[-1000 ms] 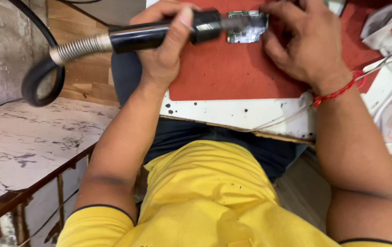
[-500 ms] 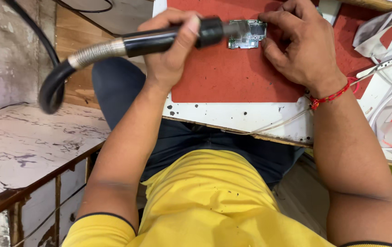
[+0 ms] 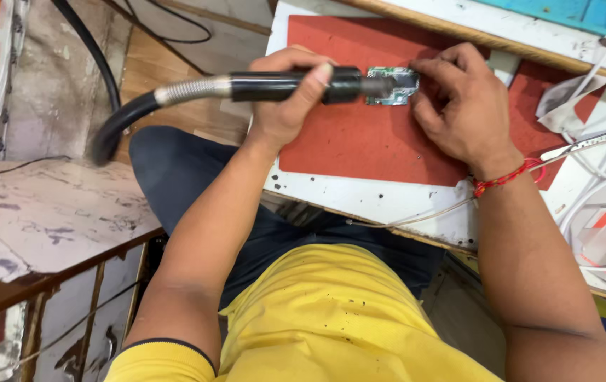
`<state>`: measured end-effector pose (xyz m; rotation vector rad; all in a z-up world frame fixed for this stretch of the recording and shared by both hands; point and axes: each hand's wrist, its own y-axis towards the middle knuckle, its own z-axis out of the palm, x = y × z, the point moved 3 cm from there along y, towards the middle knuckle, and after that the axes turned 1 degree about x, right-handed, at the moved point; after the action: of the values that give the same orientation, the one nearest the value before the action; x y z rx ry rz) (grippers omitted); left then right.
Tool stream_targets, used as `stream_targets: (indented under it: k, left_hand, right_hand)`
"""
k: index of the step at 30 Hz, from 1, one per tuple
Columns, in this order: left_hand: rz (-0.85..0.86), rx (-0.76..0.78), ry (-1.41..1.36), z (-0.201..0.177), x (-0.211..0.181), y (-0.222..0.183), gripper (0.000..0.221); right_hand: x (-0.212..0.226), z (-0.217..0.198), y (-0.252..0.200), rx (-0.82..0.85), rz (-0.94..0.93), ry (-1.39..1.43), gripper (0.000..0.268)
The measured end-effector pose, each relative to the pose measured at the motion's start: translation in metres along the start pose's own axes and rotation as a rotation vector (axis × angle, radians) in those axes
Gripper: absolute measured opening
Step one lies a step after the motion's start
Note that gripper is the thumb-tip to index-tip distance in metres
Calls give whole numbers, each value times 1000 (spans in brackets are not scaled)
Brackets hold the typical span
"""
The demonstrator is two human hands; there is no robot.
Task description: The person uses a hot air rework station to heat a specific area on a mobile phone circuit board while holding it steady by hand on a red work mat.
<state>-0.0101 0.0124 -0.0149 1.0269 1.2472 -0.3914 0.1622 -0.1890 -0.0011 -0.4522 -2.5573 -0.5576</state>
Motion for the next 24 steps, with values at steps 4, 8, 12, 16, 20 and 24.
stream_targets:
  k: [4,8,12,16,20,24]
  left_hand:
    - [-78,-14,-54,-2,-2,-1,21]
    - [-94,-31,15,-7,-3,1,21]
    - [52,138,-50,-2,-7,1,20]
    - [-67,-40,-87,-3,0,-6,19]
    - [-71,-94,-75,-4,5,-7,20]
    - [35,83,7,-2,-1,-1,22]
  right_hand:
    - [1,0,0,27,29,30,30]
    - [-4,-3,1,35,13,-7,33]
    - [-1,-1,3,58,52,28,27]
    - [0,-2,1,76,67,27,30]
    - [-1,-3,3,90,59,46,30]
    - [-2,-7,4,104,11,34,33]
